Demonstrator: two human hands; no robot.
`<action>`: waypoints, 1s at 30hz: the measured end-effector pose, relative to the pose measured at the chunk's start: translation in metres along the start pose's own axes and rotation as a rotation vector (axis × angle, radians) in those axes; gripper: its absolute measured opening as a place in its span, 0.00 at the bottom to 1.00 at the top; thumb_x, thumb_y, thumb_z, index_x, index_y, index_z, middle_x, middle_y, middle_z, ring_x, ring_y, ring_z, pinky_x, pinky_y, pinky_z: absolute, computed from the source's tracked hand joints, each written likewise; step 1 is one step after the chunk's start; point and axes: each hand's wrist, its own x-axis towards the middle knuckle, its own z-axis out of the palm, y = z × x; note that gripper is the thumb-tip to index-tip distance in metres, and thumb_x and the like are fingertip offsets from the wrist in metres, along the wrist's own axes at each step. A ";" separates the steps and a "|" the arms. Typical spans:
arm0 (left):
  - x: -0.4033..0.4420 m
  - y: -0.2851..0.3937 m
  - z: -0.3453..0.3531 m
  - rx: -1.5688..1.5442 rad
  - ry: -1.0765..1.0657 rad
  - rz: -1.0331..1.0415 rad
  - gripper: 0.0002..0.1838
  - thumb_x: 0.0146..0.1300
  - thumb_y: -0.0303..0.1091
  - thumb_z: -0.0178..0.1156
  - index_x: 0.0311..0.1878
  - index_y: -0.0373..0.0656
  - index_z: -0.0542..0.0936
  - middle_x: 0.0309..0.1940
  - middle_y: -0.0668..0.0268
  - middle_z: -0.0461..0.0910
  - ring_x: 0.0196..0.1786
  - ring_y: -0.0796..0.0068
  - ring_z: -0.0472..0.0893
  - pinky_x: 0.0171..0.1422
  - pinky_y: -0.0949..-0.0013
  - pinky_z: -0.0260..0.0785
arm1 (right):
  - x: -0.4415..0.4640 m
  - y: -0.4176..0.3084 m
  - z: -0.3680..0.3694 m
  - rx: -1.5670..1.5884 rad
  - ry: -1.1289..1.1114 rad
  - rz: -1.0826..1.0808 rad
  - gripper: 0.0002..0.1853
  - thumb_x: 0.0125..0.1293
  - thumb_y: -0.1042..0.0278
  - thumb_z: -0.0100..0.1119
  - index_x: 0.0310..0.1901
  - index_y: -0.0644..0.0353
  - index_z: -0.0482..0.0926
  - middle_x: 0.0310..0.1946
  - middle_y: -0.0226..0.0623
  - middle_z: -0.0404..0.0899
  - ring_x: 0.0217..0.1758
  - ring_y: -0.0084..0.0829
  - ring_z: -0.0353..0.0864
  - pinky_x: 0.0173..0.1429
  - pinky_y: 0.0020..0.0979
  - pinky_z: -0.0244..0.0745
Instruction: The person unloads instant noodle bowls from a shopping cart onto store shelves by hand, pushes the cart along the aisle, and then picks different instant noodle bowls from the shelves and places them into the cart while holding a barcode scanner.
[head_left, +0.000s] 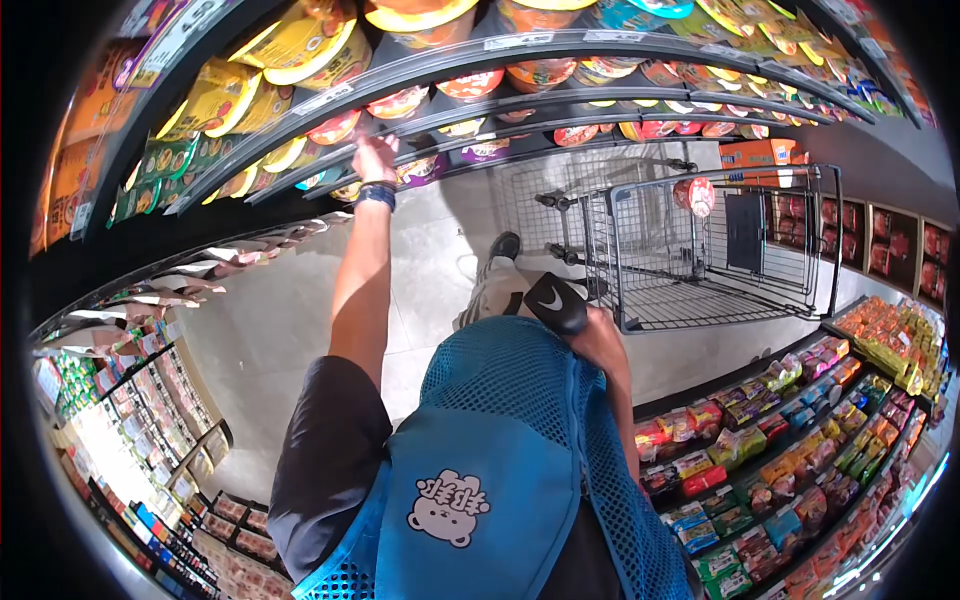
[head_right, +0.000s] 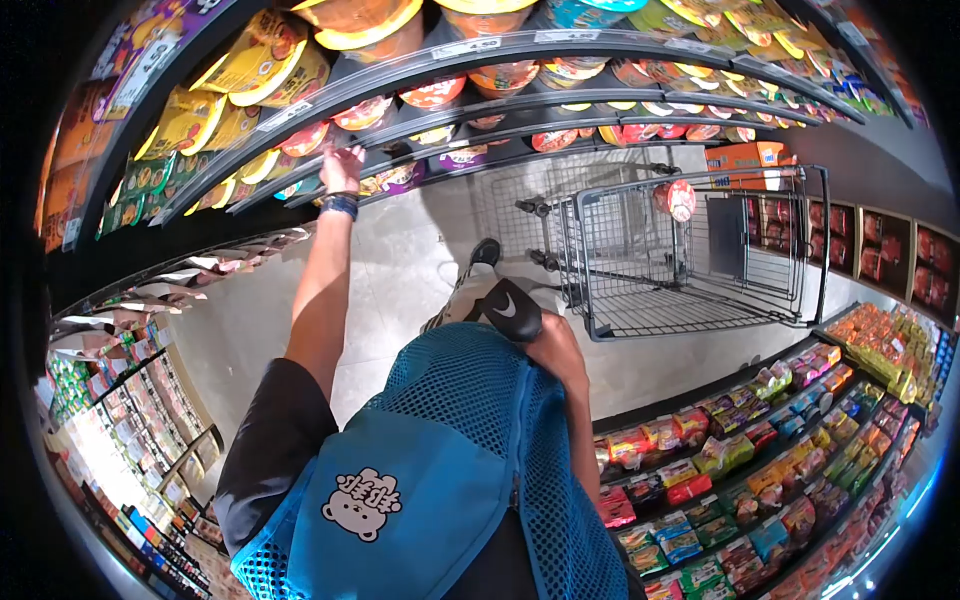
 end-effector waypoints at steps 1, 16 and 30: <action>-0.015 -0.021 0.003 0.052 -0.060 0.034 0.12 0.70 0.42 0.59 0.36 0.44 0.73 0.30 0.63 0.75 0.35 0.58 0.81 0.41 0.53 0.77 | -0.001 -0.004 -0.004 0.008 0.008 -0.004 0.16 0.49 0.75 0.68 0.42 0.67 0.82 0.37 0.54 0.85 0.43 0.49 0.86 0.48 0.40 0.79; -0.384 -0.372 0.179 1.094 -1.402 -0.484 0.07 0.72 0.31 0.56 0.46 0.38 0.77 0.36 0.67 0.81 0.39 0.78 0.82 0.43 0.75 0.75 | -0.134 0.120 -0.103 0.608 0.263 0.266 0.31 0.48 0.73 0.73 0.57 0.64 0.78 0.50 0.46 0.85 0.55 0.34 0.84 0.61 0.33 0.74; -0.253 -0.748 0.209 1.088 -0.517 -0.260 0.14 0.60 0.40 0.69 0.35 0.37 0.81 0.35 0.64 0.80 0.34 0.73 0.79 0.37 0.68 0.75 | -0.251 0.352 -0.105 0.981 0.299 0.766 0.21 0.52 0.73 0.69 0.49 0.68 0.81 0.35 0.39 0.86 0.38 0.19 0.81 0.40 0.30 0.78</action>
